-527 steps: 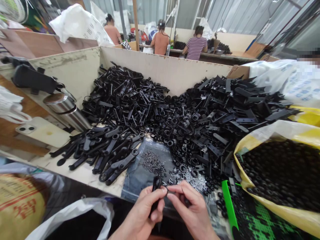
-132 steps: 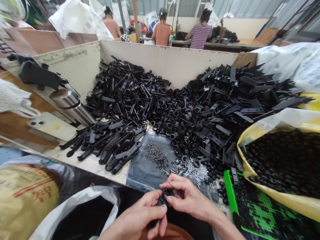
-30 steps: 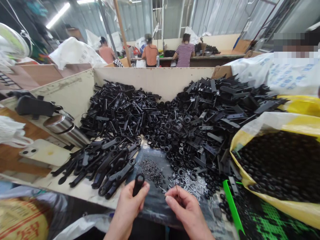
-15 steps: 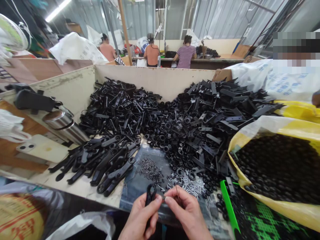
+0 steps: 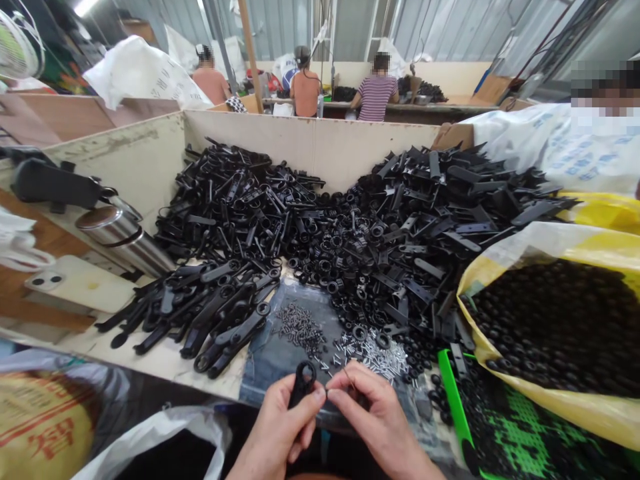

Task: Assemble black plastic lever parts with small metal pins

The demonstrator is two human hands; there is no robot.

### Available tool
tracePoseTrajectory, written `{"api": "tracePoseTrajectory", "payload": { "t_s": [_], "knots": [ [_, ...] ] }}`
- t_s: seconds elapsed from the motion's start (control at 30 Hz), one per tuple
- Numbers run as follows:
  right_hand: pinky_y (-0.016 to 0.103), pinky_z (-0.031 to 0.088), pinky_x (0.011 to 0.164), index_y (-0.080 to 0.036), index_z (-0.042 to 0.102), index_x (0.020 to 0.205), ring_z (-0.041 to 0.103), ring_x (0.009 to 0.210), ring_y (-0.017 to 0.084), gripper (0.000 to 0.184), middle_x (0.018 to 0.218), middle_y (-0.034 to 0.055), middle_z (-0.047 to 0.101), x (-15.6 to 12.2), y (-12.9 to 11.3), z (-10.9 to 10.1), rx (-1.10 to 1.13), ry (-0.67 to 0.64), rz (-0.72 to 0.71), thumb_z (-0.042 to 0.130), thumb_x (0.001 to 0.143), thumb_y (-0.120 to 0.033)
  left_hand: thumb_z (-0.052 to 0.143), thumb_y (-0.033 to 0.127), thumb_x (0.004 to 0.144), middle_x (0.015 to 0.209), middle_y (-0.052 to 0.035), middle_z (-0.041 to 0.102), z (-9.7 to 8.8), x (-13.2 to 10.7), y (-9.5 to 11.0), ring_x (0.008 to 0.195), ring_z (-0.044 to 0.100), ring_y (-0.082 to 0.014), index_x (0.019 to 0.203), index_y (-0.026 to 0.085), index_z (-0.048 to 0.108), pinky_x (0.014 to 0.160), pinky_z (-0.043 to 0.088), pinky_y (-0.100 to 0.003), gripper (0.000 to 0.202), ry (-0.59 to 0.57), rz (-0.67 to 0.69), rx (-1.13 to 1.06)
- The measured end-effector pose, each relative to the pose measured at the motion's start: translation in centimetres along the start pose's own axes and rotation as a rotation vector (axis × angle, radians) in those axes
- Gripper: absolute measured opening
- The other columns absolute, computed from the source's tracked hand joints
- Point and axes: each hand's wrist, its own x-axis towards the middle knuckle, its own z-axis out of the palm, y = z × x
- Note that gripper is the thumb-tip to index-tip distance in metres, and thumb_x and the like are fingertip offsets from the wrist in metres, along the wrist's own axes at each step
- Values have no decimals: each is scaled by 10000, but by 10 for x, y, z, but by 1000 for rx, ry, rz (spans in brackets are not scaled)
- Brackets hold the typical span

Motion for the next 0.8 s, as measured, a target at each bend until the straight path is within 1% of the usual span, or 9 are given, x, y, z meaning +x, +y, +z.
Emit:
{"api": "tracePoseTrajectory", "payload": {
  "t_s": [0.1, 0.17, 0.23, 0.3, 0.4, 0.5, 0.57, 0.67, 0.8],
  "knots": [
    [244, 394, 597, -214, 738, 790, 538, 644, 147, 219, 698, -12, 596, -2, -1, -3, -3, -47, 27, 655, 922, -369, 787, 492, 719, 378, 119, 409, 0, -1, 2, 338, 194, -18, 811, 160, 629, 359, 83, -174, 379, -27, 3, 40],
    [237, 389, 565, -209, 732, 792, 514, 605, 136, 211, 685, -20, 592, -3, -1, -2, 19, -8, 66, 669, 908, -374, 789, 453, 716, 388, 125, 393, 1, 1, 0, 351, 198, -21, 806, 166, 625, 366, 83, -174, 342, -41, -22, -18],
    [233, 392, 547, -206, 729, 773, 505, 580, 132, 224, 673, -20, 603, -3, 0, 0, 28, 51, 70, 677, 903, -381, 800, 435, 702, 385, 133, 384, 3, 2, -2, 348, 199, -17, 803, 174, 614, 376, 95, -175, 336, -46, -66, -130],
    [236, 411, 555, -209, 743, 767, 536, 590, 138, 233, 681, -6, 638, -4, 2, 2, 18, 85, 30, 672, 916, -374, 821, 428, 677, 374, 139, 389, 6, 3, -3, 331, 202, -8, 801, 179, 603, 388, 116, -179, 354, -42, -111, -258],
    [240, 459, 593, -220, 769, 845, 614, 644, 156, 182, 742, 18, 702, -5, 5, 3, 0, 98, -61, 659, 940, -329, 870, 397, 612, 362, 133, 414, 10, 1, -3, 304, 239, -5, 766, 184, 585, 397, 128, -188, 388, -31, -188, -410],
    [249, 501, 624, -224, 765, 911, 659, 702, 172, 134, 815, 40, 733, -8, 8, 2, -46, 104, -129, 655, 946, -292, 868, 332, 627, 382, 116, 454, 12, 1, -4, 297, 284, -9, 712, 187, 557, 404, 131, -187, 354, -38, -257, -505],
    [253, 515, 624, -225, 758, 935, 665, 705, 176, 117, 829, 47, 735, -10, 9, 2, -89, 109, -159, 655, 943, -281, 843, 297, 660, 400, 103, 480, 12, 2, -7, 294, 300, -13, 684, 189, 541, 405, 138, -188, 322, -36, -285, -539],
    [245, 509, 585, -224, 750, 933, 645, 650, 165, 117, 795, 41, 716, -11, 9, 3, -133, 125, -167, 649, 942, -284, 812, 275, 708, 432, 85, 515, 13, 4, -9, 300, 318, -17, 680, 188, 544, 412, 155, -192, 283, -36, -286, -548],
    [228, 490, 530, -214, 737, 897, 607, 592, 151, 155, 742, 31, 669, -11, 9, 2, -118, 164, -119, 640, 940, -328, 812, 333, 744, 481, 71, 549, 14, -1, -1, 330, 340, -17, 773, 177, 618, 435, 173, -192, 251, -67, -275, -480]
  ]
}}
